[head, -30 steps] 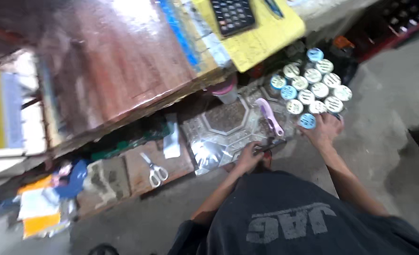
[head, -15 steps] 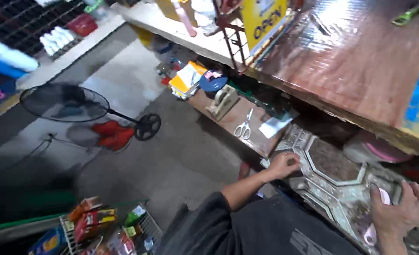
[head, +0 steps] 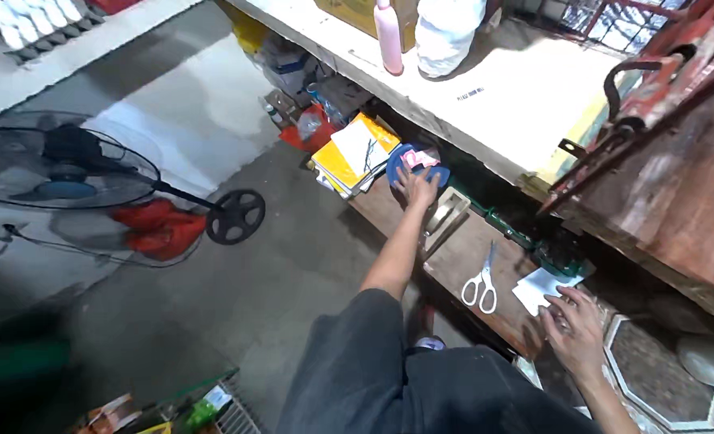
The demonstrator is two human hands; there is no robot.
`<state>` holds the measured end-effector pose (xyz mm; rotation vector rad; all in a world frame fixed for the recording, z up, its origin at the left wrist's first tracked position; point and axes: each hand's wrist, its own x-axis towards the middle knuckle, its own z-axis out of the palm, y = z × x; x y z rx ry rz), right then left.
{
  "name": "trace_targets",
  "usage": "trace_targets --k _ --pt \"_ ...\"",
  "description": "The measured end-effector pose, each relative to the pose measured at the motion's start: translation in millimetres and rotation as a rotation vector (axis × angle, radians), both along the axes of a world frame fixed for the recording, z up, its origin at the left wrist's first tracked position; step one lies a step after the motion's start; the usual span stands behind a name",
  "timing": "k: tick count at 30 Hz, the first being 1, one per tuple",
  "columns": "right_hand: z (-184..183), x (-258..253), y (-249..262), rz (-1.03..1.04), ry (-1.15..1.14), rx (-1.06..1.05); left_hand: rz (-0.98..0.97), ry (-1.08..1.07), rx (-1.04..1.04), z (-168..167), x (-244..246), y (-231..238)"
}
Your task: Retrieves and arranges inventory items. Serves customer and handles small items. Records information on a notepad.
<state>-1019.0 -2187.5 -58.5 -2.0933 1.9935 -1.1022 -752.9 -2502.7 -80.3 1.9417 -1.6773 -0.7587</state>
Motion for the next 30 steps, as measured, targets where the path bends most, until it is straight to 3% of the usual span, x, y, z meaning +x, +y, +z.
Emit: trace_targets --k 6,10,13,16,18,20,23,25,27,30 --pt "6.4 53.9 -80.2 0.148 -0.050 0.111 0.015 -0.036 0.248 -13.2 -11.1 -40.9" --pt "23.6 73.2 -130.2 0.187 -0.256 0.276 -0.026 0.132 0.117 -4.3 5.2 -24.2" --pt "37.1 84.6 -172.8 0.091 -0.665 0.411 -0.321 0.453 -0.122 21.2 14.1 29.9" --pt "32.6 85.9 -201.2 0.141 -0.900 0.534 -0.693 0.866 -0.001 42.9 22.0 63.4" --pt "24.2 89.0 -209.6 0.136 -0.935 0.546 -0.715 0.946 0.094 44.4 28.3 53.3" --pt "19.1 92.2 -216.8 0.085 -0.885 0.565 -0.611 0.856 0.067 31.9 32.8 26.0" --pt "12.1 91.4 -224.1 0.030 -0.824 0.568 -0.396 0.331 -0.099 -0.2 39.7 -27.6" --pt "9.0 90.4 -226.0 0.022 -0.808 0.582 -0.338 0.073 -0.072 -26.0 48.0 -59.8" --pt "11.8 94.1 -227.8 -0.020 -0.872 0.621 -0.369 -0.029 -0.060 -39.2 54.5 -77.1" --pt "16.8 101.0 -230.3 -0.101 -1.063 0.671 -0.352 -0.024 -0.133 -18.7 66.7 -69.2"
